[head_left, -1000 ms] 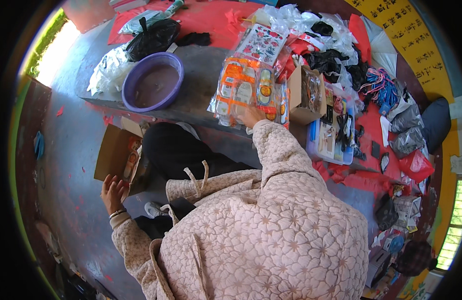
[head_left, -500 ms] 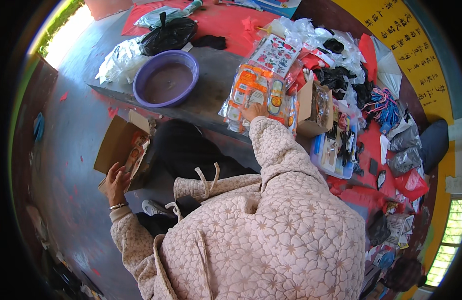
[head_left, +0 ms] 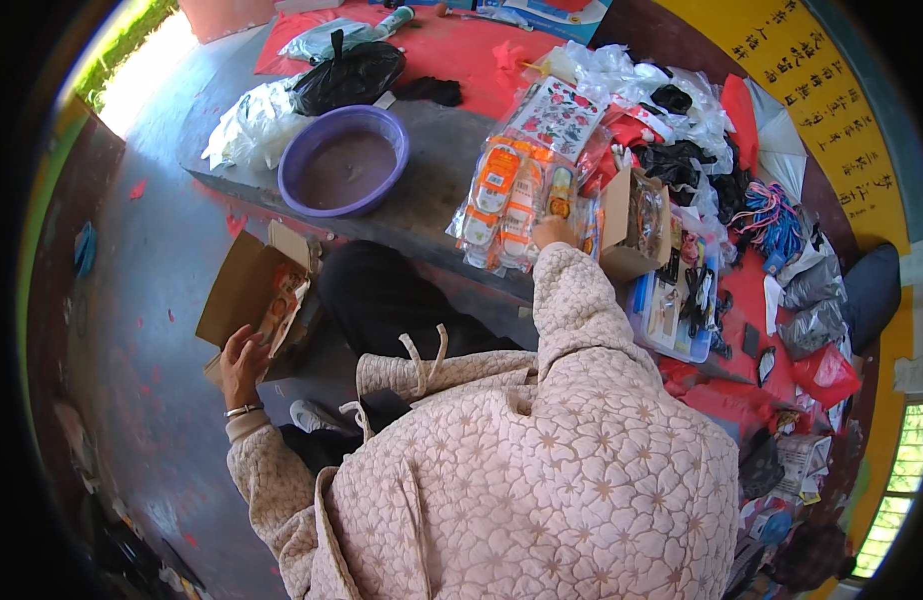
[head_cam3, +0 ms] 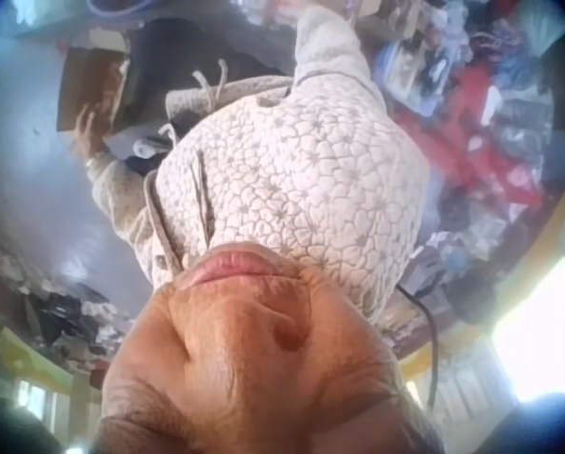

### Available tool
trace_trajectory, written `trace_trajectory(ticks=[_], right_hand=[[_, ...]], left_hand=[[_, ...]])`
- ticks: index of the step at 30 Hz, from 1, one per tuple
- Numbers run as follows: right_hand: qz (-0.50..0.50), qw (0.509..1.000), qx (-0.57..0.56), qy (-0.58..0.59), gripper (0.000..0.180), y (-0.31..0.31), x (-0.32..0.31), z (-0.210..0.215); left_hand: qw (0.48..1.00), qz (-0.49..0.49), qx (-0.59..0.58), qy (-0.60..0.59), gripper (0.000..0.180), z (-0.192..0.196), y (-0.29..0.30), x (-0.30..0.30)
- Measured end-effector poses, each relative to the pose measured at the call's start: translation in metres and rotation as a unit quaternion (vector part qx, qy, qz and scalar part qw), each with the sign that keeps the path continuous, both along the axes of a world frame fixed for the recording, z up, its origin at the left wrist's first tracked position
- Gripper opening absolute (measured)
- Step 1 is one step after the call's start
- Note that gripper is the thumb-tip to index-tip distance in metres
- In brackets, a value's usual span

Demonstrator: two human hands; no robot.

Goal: The person sits on the floor and wipes the surfaces of several packaged items with a cloth, then places them into a cardboard box. The items include a plastic case and multiple snack-style pouches.

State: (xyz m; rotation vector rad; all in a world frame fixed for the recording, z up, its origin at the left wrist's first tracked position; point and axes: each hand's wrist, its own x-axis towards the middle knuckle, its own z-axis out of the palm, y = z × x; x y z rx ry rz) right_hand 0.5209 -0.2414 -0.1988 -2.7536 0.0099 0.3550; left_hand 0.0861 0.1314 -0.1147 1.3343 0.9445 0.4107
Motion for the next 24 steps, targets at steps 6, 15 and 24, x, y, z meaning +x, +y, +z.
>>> trace_trajectory(ticks=[6,15,24], right_hand=[[0.257,0.963,-0.007,-0.083,0.02,-0.076,0.038,-0.067],[-0.048,0.692,0.63,0.349,0.028,-0.071,0.02,-0.05],[0.222,0.974,0.035,-0.025,0.049,-0.067,0.045,-0.1]], left_hand=[[1.0,-0.004,0.003,0.004,0.036,-0.005,0.002,-0.002],[1.0,-0.007,-0.005,0.018,0.036,-0.019,0.012,-0.01],[0.999,0.001,-0.008,0.035,0.031,-0.027,0.009,-0.014]])
